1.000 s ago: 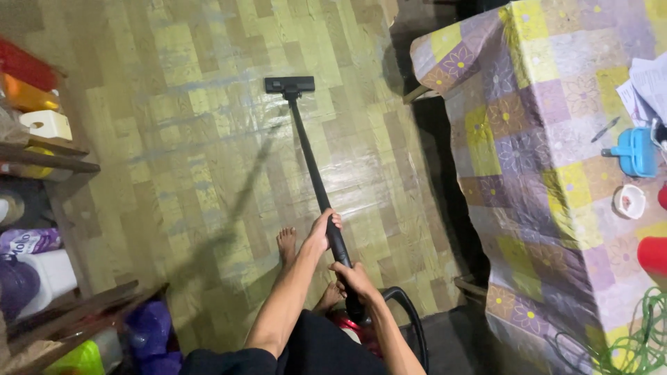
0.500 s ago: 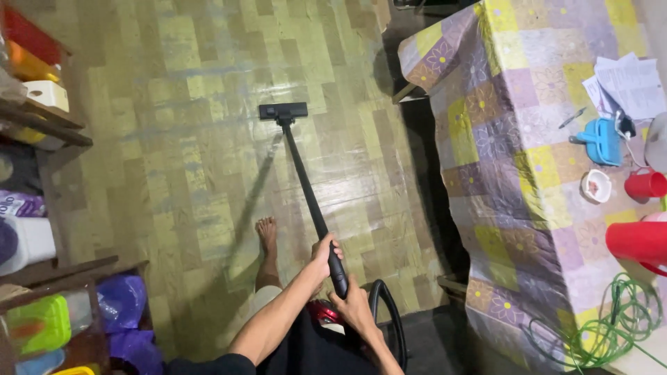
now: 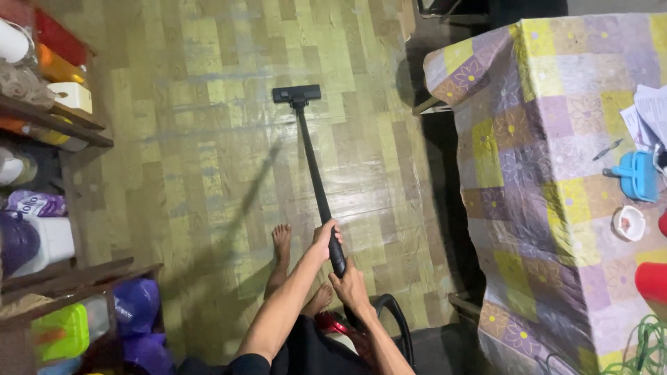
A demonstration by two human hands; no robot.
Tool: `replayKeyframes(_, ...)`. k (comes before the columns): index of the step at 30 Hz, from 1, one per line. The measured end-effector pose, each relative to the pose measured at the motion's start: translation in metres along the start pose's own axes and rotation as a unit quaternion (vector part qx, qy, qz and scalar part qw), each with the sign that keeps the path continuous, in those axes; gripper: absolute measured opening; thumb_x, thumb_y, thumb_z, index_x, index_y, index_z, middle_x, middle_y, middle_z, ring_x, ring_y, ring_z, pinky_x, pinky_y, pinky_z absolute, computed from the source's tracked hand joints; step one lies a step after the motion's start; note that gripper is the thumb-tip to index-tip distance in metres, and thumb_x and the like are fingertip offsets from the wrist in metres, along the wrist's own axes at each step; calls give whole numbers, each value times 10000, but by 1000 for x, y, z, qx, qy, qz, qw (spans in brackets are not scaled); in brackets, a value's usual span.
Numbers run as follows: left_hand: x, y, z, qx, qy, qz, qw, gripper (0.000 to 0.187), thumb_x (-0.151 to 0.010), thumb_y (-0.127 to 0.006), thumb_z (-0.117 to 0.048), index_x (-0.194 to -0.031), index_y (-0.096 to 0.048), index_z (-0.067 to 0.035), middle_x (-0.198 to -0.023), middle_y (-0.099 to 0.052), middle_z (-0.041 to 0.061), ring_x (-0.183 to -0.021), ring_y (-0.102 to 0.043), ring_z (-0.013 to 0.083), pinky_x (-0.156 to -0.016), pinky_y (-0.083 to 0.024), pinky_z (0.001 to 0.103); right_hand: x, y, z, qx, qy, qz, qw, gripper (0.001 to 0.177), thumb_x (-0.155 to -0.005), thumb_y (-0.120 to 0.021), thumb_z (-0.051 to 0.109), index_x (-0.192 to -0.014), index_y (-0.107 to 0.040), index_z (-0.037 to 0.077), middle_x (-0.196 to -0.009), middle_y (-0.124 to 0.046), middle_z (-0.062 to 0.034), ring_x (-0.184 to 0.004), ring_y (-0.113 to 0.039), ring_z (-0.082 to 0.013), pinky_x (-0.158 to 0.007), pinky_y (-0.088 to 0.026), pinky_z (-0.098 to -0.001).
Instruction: The person vacuums a tiled floor using a red canister vacuum cleaner with a long wand and floor head. They move the vacuum back and forth across the floor near a table and a shelving unit.
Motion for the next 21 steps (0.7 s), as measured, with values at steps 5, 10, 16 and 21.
replayKeyframes(5,-30,-15,-68,0,-1,28,1000,245,-865,-710,-138,-695,-544,-78,-578,-496,35,-426,-437,130,-402,-377,268,-59,-16,44,37,25,-13,999,422,-874,-648,305,-1173,-505,45,-973,-692,-302,-892,-638,-537,-751,-500,-542)
replayKeyframes(10,-97,-25,-124,-43,-54,4,998,263,-823,-741,-158,-719,-604,41,-583,-523,95,-438,-546,175,-389,-519,326,-122,-24,77,34,-25,-25,999,476,-849,-719,406,-1202,-583,117,-1009,-740,-278,-1037,-734,-428,-823,-591,-518)
replayKeyframes(16,-117,-50,-175,-67,-59,17,996,223,-825,-718,-146,-714,-614,17,-569,-539,69,-425,-549,163,-376,-522,316,-153,-13,132,56,-6,-33,998,560,-875,-711,405,-1296,-565,67,-1058,-734,-303,-1059,-721,-452,-861,-587,-536)
replayKeyframes(21,-106,-57,-199,-65,-71,13,995,229,-831,-711,-140,-714,-599,23,-572,-523,68,-436,-550,144,-381,-518,312,-164,-17,137,59,-15,-39,997,533,-859,-712,437,-1254,-569,109,-1046,-741,-272,-1064,-722,-431,-856,-591,-523)
Point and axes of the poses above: each hand's wrist, its own x-axis away from the middle knuckle, its own y-axis out of the back of the hand, z = x × y, the point moved 7 cm from there along -x, towards the middle knuckle
